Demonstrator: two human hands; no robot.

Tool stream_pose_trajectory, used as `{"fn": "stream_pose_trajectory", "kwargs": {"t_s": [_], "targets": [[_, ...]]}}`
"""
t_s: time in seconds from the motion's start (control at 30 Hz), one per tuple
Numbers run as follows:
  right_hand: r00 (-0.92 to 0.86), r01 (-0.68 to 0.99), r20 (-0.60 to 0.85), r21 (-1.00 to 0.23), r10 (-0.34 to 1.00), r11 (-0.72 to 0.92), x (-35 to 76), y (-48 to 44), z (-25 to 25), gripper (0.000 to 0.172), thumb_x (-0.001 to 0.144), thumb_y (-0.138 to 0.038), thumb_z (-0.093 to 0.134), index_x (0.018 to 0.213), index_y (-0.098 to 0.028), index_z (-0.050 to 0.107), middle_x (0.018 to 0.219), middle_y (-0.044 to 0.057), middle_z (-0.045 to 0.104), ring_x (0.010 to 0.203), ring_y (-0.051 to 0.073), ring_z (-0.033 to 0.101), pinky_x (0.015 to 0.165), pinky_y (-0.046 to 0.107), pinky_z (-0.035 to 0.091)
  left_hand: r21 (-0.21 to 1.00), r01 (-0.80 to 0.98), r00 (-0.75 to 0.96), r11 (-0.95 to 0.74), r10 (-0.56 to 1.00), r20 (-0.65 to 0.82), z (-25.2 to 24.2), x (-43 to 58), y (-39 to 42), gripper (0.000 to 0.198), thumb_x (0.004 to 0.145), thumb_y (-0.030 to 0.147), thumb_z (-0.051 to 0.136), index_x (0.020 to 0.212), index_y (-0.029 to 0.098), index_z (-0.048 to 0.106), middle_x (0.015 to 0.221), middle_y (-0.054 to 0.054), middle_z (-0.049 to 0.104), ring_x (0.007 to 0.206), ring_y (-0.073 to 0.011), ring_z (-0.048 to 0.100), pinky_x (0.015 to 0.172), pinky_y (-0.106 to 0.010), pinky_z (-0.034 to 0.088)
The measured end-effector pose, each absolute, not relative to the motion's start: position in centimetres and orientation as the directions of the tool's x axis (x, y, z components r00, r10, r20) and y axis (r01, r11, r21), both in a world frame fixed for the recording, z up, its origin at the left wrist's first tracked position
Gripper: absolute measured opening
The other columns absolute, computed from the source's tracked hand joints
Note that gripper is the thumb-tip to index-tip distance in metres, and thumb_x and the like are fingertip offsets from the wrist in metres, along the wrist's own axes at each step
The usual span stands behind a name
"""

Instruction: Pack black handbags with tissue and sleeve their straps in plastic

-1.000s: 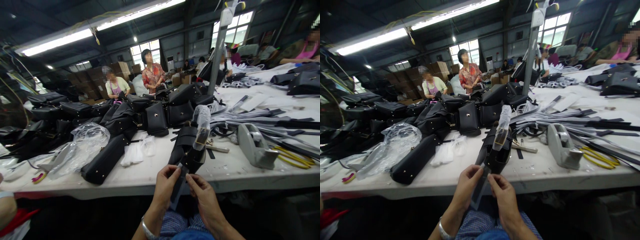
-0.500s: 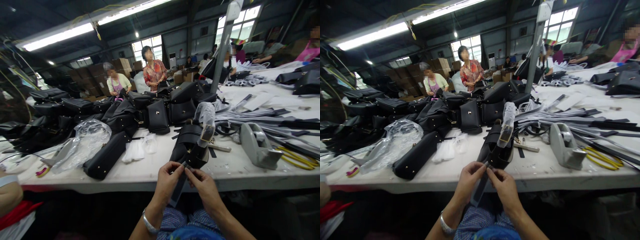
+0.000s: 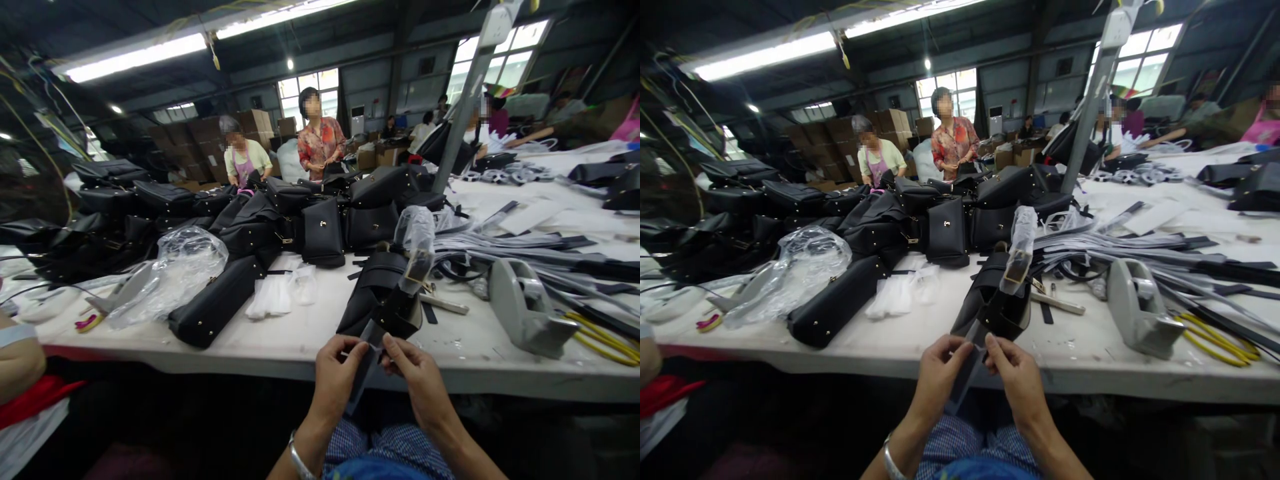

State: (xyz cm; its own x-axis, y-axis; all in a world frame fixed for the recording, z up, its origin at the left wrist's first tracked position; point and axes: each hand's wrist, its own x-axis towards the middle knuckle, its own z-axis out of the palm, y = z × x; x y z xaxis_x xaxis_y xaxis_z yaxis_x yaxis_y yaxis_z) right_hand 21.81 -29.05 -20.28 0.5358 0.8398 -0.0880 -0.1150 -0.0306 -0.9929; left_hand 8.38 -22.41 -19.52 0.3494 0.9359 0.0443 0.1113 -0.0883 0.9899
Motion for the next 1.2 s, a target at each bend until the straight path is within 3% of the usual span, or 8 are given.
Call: {"fn": "stream_pose_trajectory", "kwargs": {"t_s": [0.1,0.2,0.27,0.4,0.6,0.87,1.07,1.2], "targets": [[0.538,-0.033,-0.091,-0.996,0.838,-0.087,22.1,-28.9,-19.7,0.049,0.074,-0.064,0.074,0.085,-0.017,0.075,0.064,0.002,0.063,0.066,0.02,0.057,0.066,0.031,0.047,0.923,0.184,0.323,-0.338,0.908,0.268,-19.7,8.1,-22.8,0.014,0.088,0.032,0.067,0.085,0.023,0.077,0.081,-0.006,0.069,0.078,-0.0212,0.062,0.073,-0.03,0.046],[0.541,-0.035,-0.101,-0.995,0.835,-0.098,22.2,-28.6,-19.4,0.051,0.07,-0.065,0.076,0.083,-0.016,0.076,0.062,0.001,0.061,0.063,0.019,0.055,0.063,0.031,0.046,0.857,0.195,0.347,-0.476,0.851,0.394,-19.8,8.0,-23.2,0.016,0.091,0.029,0.063,0.088,0.025,0.078,0.082,-0.007,0.068,0.08,-0.0211,0.062,0.076,-0.031,0.046],[0.529,-0.068,-0.106,-0.994,0.842,-0.083,22.2,-28.4,-19.4,0.049,0.072,-0.065,0.075,0.08,-0.016,0.075,0.06,0.0,0.059,0.061,0.017,0.053,0.061,0.029,0.044,0.881,0.18,0.339,-0.437,0.868,0.361,-19.8,8.0,-23.3,0.017,0.092,0.031,0.063,0.085,0.023,0.076,0.082,-0.007,0.068,0.08,-0.0208,0.061,0.075,-0.03,0.046],[0.497,-0.119,-0.119,-0.991,0.86,-0.069,22.1,-28.1,-19.5,0.045,0.075,-0.061,0.075,0.079,-0.016,0.075,0.06,-0.001,0.057,0.06,0.014,0.049,0.058,0.027,0.039,0.983,0.084,0.363,-0.163,0.924,0.122,-19.5,8.2,-22.9,0.02,0.09,0.037,0.065,0.083,0.019,0.071,0.081,-0.005,0.068,0.077,-0.0197,0.06,0.069,-0.028,0.046],[0.553,-0.154,-0.127,-0.987,0.823,-0.048,21.2,-27.8,-18.6,0.041,0.069,-0.057,0.081,0.069,-0.017,0.072,0.059,-0.002,0.056,0.056,0.012,0.042,0.054,0.025,0.035,0.987,-0.128,0.383,0.096,0.923,-0.04,-20.1,9.1,-23.4,0.031,0.091,0.046,0.062,0.084,0.016,0.067,0.078,-0.002,0.064,0.075,-0.0158,0.056,0.069,-0.025,0.045],[0.588,-0.145,-0.118,-0.989,0.8,-0.039,21.4,-28.1,-19.7,0.041,0.07,-0.056,0.08,0.077,-0.017,0.074,0.061,-0.001,0.056,0.055,0.011,0.04,0.051,0.025,0.033,0.983,-0.158,0.4,0.095,0.916,-0.024,-19.9,9.5,-23.9,0.036,0.091,0.049,0.06,0.099,0.015,0.067,0.088,-0.004,0.068,0.082,-0.0178,0.06,0.074,-0.026,0.047],[0.577,-0.105,-0.111,-0.993,0.809,-0.061,21.6,-28.5,-19.9,0.041,0.072,-0.058,0.079,0.077,-0.017,0.074,0.057,-0.002,0.054,0.056,0.013,0.043,0.055,0.027,0.035,0.987,-0.103,0.375,0.123,0.924,-0.076,-20.0,9.4,-23.6,0.027,0.086,0.04,0.068,0.086,0.013,0.071,0.082,-0.006,0.07,0.081,-0.0196,0.062,0.075,-0.028,0.047],[0.538,-0.036,-0.079,-0.997,0.839,-0.071,22.1,-28.4,-19.9,0.048,0.082,-0.062,0.068,0.064,-0.018,0.065,0.057,0.0,0.055,0.059,0.015,0.046,0.06,0.029,0.037,0.997,-0.054,0.291,0.049,0.956,-0.031,-20.1,9.2,-23.4,0.023,0.086,0.036,0.068,0.084,0.014,0.073,0.081,-0.006,0.071,0.08,-0.0201,0.063,0.076,-0.029,0.048]]}}
